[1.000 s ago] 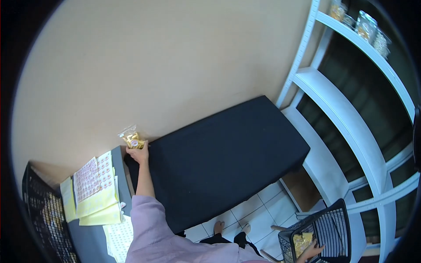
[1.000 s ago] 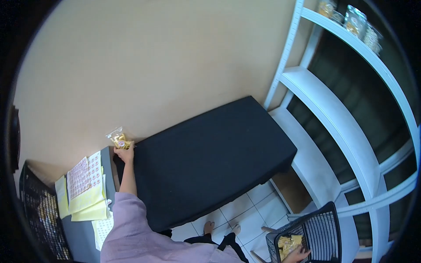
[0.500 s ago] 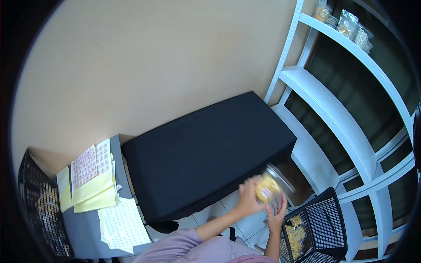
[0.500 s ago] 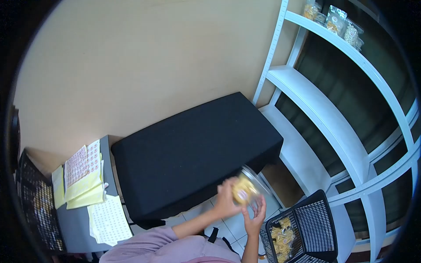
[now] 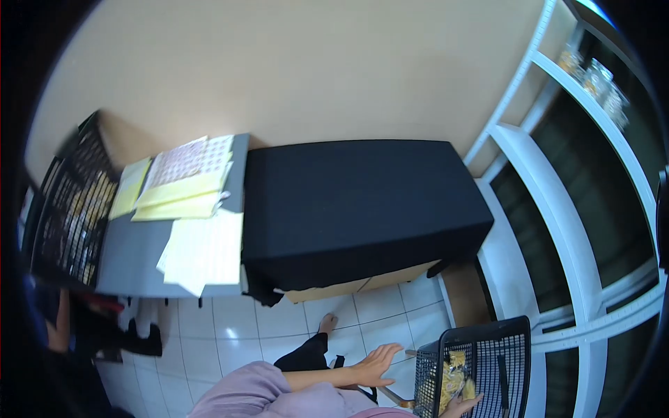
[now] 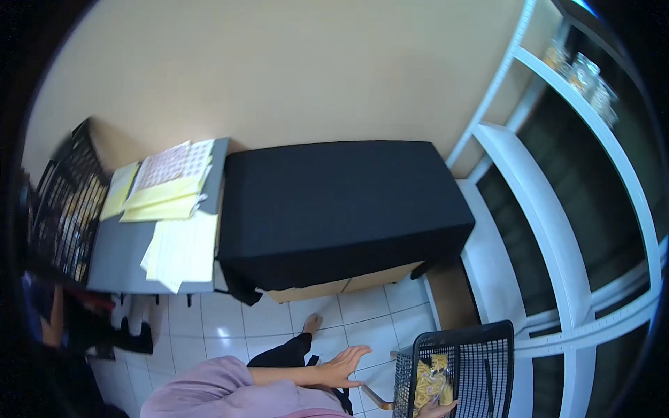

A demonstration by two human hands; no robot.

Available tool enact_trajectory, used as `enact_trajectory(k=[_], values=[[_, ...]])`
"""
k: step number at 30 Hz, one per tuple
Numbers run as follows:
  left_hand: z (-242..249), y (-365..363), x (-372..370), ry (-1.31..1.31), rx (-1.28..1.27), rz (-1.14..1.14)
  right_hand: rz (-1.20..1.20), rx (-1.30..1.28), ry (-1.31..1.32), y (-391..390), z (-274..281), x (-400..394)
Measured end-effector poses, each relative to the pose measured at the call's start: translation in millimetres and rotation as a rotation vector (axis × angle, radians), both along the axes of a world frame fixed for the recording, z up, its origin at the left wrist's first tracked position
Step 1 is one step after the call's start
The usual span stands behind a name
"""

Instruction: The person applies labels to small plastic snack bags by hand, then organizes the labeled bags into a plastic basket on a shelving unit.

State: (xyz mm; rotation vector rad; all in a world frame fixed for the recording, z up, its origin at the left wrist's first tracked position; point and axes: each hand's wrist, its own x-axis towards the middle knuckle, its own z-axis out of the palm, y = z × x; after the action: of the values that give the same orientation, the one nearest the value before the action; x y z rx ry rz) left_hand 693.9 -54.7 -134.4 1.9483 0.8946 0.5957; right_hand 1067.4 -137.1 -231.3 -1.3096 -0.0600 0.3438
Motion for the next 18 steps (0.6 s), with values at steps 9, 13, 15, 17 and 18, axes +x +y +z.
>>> enact_trajectory(k=[9, 13, 15, 17, 18], values=[[-56.6, -94.5, -108.7, 0.111, -0.519, 0.231, 0.805, -0.126, -0.538, 89.6, 109.1, -272.4], [-49.8, -110.6, -182.6, 0.070, -0.406, 0.545, 1.268, 0.146, -1.016, 82.1, 173.7, -395.0], [-33.9, -129.3, -233.6, -0.172, -0.476, 0.738, 1.423, 0.312, -1.020, 70.1, 184.8, -447.7], [13.6, -154.5, -295.6, -0.508, -0.539, 0.847, 1.565, 0.479, -0.999, 56.9, 187.9, -501.8], [40.9, -172.2, -326.4, -0.690, -0.526, 0.868, 1.653, 0.527, -1.006, 49.4, 186.6, -527.8]])
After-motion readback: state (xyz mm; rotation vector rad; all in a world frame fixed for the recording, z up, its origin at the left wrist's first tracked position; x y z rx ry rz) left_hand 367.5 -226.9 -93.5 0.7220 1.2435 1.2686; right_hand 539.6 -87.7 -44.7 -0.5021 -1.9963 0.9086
